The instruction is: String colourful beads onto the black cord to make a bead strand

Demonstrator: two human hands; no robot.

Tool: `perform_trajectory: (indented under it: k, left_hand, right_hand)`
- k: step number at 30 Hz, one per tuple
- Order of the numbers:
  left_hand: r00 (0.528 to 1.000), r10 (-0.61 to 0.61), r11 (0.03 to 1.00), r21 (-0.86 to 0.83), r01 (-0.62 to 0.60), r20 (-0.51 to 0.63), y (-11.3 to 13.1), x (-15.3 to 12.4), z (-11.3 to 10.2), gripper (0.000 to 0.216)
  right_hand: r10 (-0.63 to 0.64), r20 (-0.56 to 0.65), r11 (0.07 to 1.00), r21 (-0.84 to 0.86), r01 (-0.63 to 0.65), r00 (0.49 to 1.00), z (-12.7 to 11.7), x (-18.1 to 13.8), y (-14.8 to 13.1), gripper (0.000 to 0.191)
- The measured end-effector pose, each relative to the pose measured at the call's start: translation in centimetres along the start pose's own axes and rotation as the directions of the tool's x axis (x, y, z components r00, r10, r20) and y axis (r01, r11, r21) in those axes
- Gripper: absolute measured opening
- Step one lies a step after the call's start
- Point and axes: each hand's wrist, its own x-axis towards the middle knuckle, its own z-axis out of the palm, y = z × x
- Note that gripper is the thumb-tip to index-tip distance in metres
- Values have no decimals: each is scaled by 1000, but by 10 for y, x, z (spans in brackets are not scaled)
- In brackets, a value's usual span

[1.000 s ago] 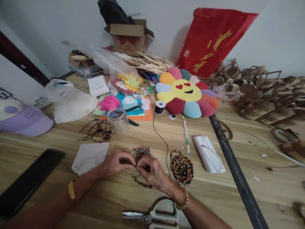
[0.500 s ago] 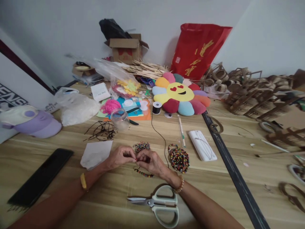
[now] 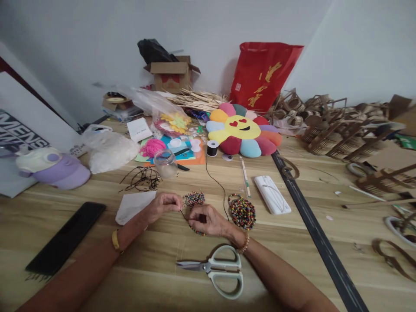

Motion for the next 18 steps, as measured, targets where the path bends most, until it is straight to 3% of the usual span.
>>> perform_trajectory:
  k: [5,8,11,14,18]
  left_hand:
    - [999,5,999,-39,-3,34,3,-1,2,24]
    - [1000,15,999,-37,-15,23,6,-1,3,25]
    - [1000,22,999,-33,-23,-20,9,-1,3,25]
    - [999,16,1000,-18,-17,-43,9,0,1,26]
    - [999,29,999,-41,-31,-34,7,2,-3,28]
  right_hand:
    - [34,-21,999,18,-33,999,4,0,2,11]
    - [-74,-6,990,-124,73,997,7,0,2,10]
    - [-193,80,922,-325,209,978,8,0,0,8]
    - [-210,140,861,-442,251,967,6,0,-5,12]
    - [-194,155,858,-451,244,969,3,0,-9,11]
